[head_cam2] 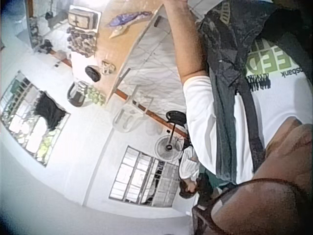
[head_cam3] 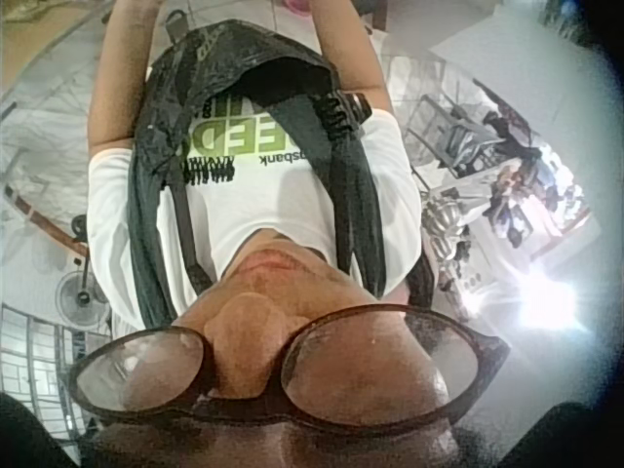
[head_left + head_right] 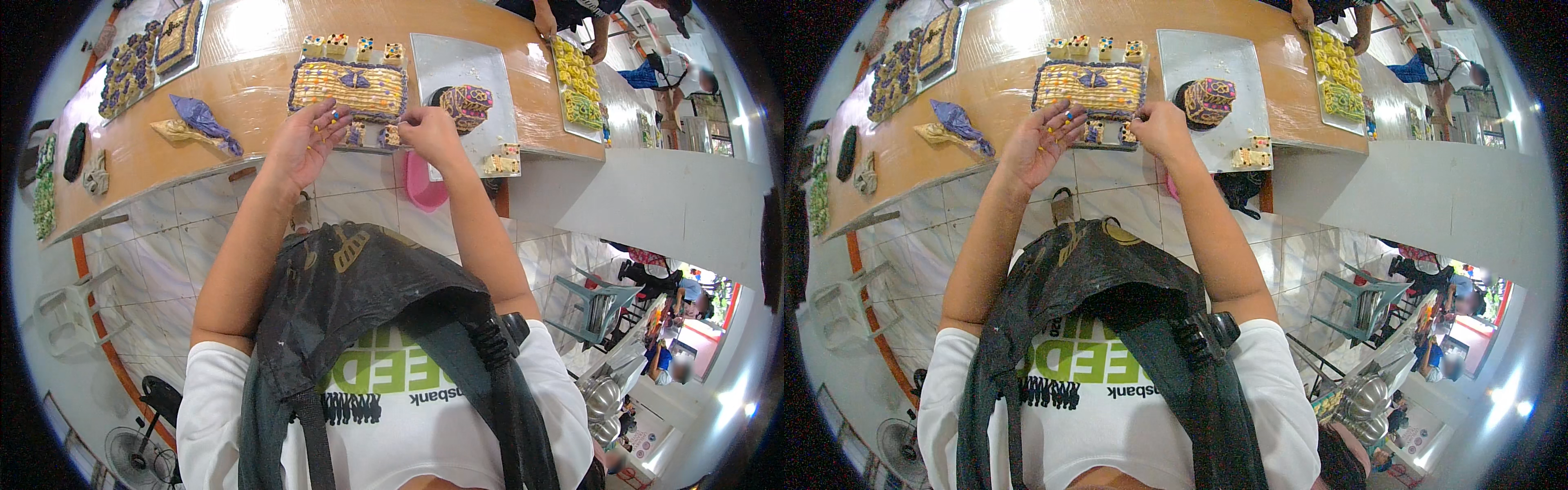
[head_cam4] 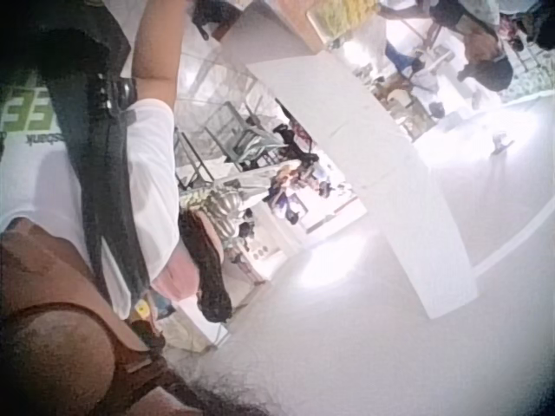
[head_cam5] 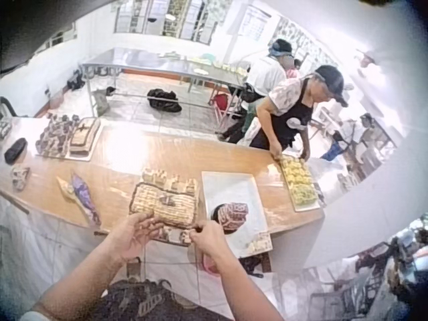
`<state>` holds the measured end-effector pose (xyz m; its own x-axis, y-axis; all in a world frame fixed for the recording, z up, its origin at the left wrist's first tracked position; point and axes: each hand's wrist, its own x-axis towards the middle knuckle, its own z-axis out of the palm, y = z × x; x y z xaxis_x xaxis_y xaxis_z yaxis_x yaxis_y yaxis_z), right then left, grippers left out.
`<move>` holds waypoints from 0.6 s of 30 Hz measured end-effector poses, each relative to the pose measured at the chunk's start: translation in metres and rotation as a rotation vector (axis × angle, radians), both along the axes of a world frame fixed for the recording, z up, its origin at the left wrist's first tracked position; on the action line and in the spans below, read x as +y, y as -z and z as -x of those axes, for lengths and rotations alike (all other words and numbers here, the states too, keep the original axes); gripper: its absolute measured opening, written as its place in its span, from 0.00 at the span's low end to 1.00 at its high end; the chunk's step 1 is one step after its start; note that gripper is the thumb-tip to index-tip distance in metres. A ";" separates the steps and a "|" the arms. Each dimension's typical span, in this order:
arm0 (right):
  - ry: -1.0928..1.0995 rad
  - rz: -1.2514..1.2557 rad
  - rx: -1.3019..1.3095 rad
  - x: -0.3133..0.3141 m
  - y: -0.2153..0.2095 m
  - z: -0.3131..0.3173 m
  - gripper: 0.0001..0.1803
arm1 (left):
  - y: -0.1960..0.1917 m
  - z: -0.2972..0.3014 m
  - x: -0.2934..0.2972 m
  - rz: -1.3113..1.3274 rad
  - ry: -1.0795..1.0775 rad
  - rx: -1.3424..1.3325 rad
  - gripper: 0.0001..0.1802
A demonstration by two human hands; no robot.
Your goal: The person assembles a small house-like structure using small decorated cake blocks and small yellow candies, positioning the pieces on a metal tray and workbench.
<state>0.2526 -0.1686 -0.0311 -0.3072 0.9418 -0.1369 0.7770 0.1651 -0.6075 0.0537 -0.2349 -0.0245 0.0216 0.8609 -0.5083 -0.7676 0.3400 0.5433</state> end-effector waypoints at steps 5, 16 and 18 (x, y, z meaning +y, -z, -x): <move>0.048 0.126 0.036 0.002 -0.003 -0.002 0.13 | -0.001 0.006 -0.001 -0.040 0.014 0.010 0.22; 0.046 -0.103 0.067 -0.008 -0.005 0.006 0.13 | 0.001 0.014 -0.002 -0.104 0.065 0.118 0.25; 0.053 -0.121 0.092 -0.007 -0.006 0.005 0.13 | 0.002 0.014 -0.001 -0.092 0.069 0.161 0.26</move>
<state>0.2480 -0.1758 -0.0255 -0.2625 0.9649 0.0050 0.7286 0.2016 -0.6546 0.0395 -0.2356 -0.0260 0.0072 0.9033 -0.4288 -0.6445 0.3321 0.6887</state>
